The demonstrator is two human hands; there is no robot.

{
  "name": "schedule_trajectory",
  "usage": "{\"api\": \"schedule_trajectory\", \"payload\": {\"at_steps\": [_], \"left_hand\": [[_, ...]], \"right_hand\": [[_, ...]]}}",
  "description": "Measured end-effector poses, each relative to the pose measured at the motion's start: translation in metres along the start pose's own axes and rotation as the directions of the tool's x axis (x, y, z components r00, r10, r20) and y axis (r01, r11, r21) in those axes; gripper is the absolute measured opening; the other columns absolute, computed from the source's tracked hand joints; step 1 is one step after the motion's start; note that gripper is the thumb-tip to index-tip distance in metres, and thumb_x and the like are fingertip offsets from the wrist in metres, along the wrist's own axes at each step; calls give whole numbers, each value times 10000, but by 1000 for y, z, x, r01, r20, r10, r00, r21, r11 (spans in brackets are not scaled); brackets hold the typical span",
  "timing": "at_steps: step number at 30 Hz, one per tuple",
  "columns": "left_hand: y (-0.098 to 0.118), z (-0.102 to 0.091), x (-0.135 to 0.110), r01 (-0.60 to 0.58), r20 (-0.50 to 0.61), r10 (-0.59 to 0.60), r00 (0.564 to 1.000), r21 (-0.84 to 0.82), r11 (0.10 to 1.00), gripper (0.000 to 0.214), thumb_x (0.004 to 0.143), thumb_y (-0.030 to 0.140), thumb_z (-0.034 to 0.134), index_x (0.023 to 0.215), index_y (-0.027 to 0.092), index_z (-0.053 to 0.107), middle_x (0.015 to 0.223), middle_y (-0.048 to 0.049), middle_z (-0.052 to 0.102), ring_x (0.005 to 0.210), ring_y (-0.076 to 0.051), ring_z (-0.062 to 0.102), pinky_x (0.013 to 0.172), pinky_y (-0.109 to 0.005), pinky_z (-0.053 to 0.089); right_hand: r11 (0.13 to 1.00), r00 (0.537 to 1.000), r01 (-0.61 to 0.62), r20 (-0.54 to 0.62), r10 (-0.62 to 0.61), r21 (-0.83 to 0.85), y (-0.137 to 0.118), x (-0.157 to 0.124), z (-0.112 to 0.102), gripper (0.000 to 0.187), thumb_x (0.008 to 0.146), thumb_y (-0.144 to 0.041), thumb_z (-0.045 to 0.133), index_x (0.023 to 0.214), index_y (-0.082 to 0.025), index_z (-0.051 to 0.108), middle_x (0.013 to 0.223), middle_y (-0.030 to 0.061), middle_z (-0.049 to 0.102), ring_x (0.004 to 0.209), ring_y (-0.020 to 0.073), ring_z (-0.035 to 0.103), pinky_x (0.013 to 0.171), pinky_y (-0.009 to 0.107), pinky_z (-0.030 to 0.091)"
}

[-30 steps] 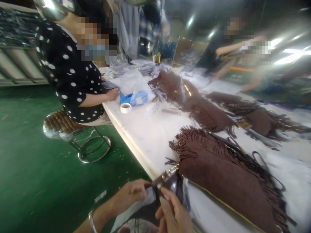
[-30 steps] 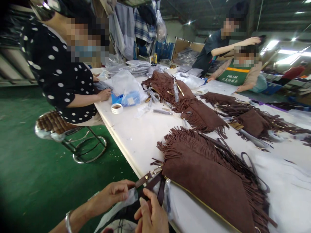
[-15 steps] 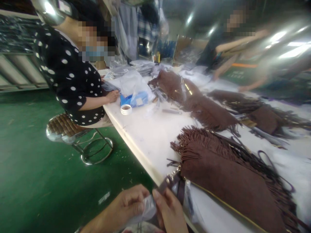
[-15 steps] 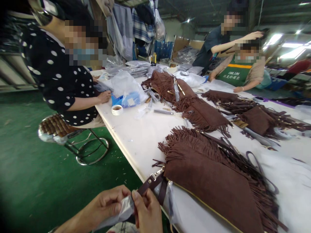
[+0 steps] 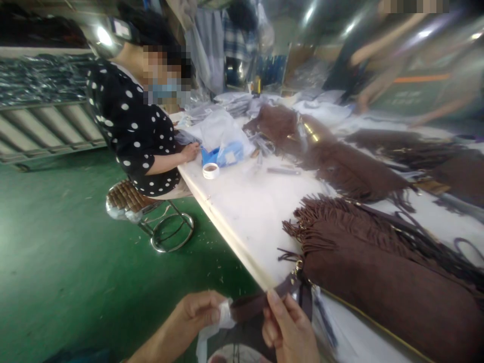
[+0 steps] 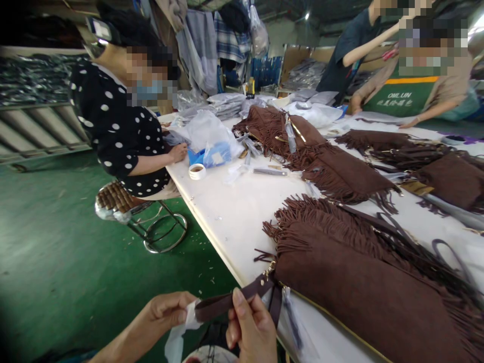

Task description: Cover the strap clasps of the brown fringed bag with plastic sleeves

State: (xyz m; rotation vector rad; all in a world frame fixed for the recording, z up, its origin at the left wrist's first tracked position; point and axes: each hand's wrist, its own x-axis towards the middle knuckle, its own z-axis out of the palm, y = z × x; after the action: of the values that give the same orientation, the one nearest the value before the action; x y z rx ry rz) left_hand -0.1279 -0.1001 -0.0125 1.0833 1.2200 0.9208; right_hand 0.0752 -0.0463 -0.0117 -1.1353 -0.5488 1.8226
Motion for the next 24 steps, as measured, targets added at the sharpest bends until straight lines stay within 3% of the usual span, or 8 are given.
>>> {"api": "schedule_trajectory", "payload": {"at_steps": [9, 16, 20, 24], "left_hand": [[-1, 3, 2, -20, 17, 20, 1000, 23, 1000, 274, 909, 389, 600, 896, 138, 709, 886, -63, 651, 779, -181, 551, 688, -261, 392], [2, 15, 4, 2, -58, 14, 998, 262, 965, 339, 931, 442, 548, 848, 157, 713, 764, -40, 664, 726, -162, 574, 661, -241, 387], [-9, 26, 3, 80, -54, -77, 996, 63, 995, 456, 885, 571, 545, 924, 140, 691, 738, -67, 677, 602, -138, 550, 523, -218, 348], [-22, 36, 2, 147, 27, -144, 989, -186, 971, 562, 782, 640, 641, 1036, 139, 662, 841, -118, 699, 670, -186, 621, 515, -215, 399]], "right_hand": [[999, 999, 38, 13, -37, -40, 3, 1, -6, 436, 694, -526, 790, 682, -171, 538, 509, -88, 502, 325, -2, 326, 336, 130, 278], [982, 998, 59, 24, -56, -179, 3, 2, -10, 445, 731, -543, 751, 652, -180, 505, 445, -100, 452, 319, 14, 308, 345, 144, 241], [972, 994, 104, 12, -104, -213, 2, 2, -9, 422, 761, -547, 720, 678, -186, 519, 437, -101, 436, 336, 28, 327, 361, 154, 241], [965, 994, 109, 36, -103, -240, 1, 2, -11, 409, 771, -540, 711, 681, -186, 527, 437, -102, 427, 337, 29, 307, 360, 159, 221]]}}
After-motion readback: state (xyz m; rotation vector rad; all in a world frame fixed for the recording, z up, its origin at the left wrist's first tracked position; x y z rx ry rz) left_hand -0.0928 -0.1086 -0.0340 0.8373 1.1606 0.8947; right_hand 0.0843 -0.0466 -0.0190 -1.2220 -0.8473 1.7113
